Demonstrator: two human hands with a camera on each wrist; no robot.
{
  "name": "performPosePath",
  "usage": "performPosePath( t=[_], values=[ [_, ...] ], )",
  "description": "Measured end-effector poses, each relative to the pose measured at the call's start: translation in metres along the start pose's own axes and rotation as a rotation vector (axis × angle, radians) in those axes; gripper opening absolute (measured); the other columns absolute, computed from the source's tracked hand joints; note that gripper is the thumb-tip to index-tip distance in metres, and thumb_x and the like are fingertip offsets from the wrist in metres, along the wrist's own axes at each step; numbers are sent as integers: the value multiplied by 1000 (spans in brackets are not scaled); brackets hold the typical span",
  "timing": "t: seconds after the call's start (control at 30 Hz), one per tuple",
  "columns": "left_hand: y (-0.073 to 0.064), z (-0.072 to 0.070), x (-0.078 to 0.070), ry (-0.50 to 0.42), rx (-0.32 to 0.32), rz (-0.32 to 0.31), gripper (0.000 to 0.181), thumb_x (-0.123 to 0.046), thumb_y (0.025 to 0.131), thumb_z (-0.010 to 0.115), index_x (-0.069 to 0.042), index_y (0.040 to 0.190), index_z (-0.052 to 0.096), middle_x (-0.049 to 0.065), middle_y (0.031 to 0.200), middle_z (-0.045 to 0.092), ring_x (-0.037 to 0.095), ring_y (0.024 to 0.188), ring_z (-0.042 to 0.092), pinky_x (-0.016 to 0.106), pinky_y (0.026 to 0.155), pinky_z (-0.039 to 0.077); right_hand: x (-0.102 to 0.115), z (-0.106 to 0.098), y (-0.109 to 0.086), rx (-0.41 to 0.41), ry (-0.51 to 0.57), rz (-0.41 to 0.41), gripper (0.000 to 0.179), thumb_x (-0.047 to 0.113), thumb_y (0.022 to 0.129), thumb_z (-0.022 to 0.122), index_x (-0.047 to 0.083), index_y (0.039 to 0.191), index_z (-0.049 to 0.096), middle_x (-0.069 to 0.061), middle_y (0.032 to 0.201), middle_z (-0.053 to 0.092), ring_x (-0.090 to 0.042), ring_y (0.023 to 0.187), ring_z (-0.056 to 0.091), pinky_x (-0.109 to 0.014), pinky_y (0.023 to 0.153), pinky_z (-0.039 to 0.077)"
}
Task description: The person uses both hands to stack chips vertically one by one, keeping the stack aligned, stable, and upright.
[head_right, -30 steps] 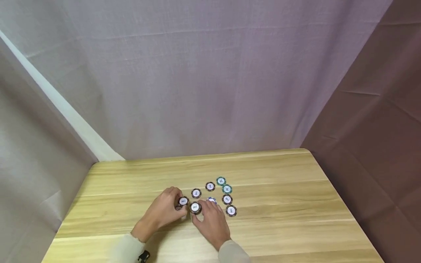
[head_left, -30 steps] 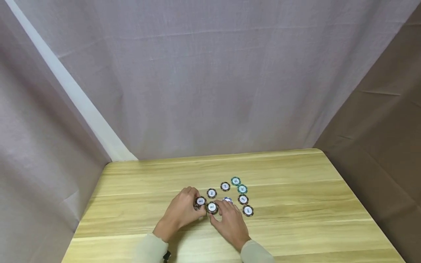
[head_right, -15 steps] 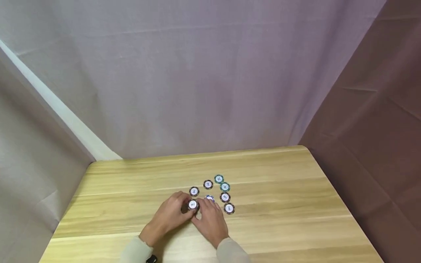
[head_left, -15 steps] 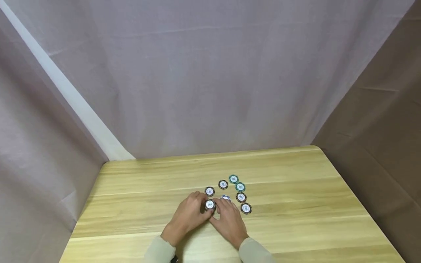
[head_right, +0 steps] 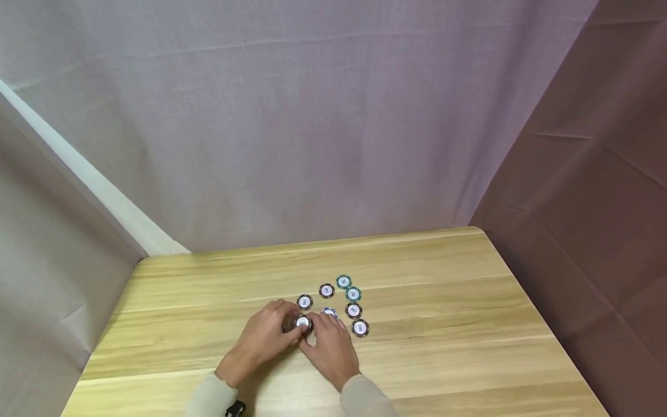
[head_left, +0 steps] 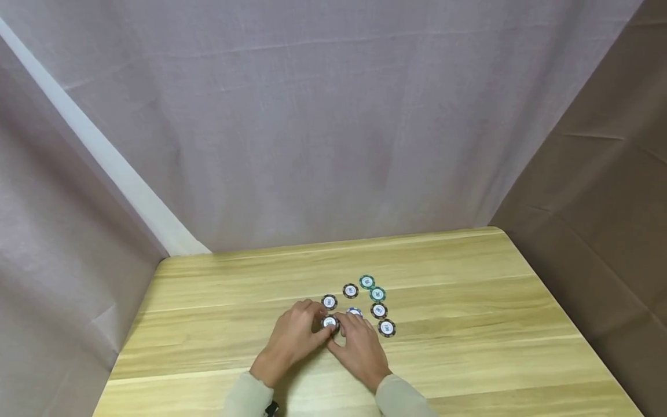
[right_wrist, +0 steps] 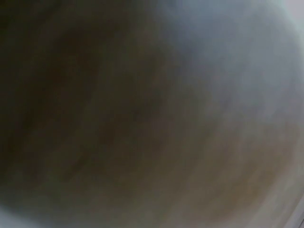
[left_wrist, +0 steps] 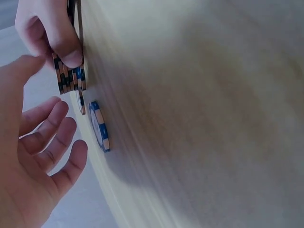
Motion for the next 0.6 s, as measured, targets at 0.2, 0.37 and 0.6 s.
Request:
performPosePath(
  t=[0.2,0.37,0.6],
  values=[
    [7,-5,9,-11,-33,-43,20,-25,97,75,-10,110,75,-1,98,70,16,88,66,35,71,59,-1,0,0,9,14,14,46,43,91,77,17,128,70,17,86,50,-4,81,46,-31,80,48],
    [18,-5,14,-28,7,-63,18,-15,97,76,-10,114,75,0,99,69,17,90,66,35,71,60,-1,1,0,2,15,14,46,44,91,78,17,127,71,17,85,51,-3,81,47,-31,81,49],
    [36,5,17,-7,133,-52,32,-12,95,78,-12,126,73,6,113,69,26,105,67,45,83,61,0,-2,0,-9,8,2,44,43,91,77,16,126,71,16,86,53,-3,81,49,-31,80,49]
  ],
)
Point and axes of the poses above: each hand's wrist, its own y-axis towards the middle knuckle, its own z-axis out of the palm, x = y × z, the point moved 7 cm from there along y, towards the middle knuckle
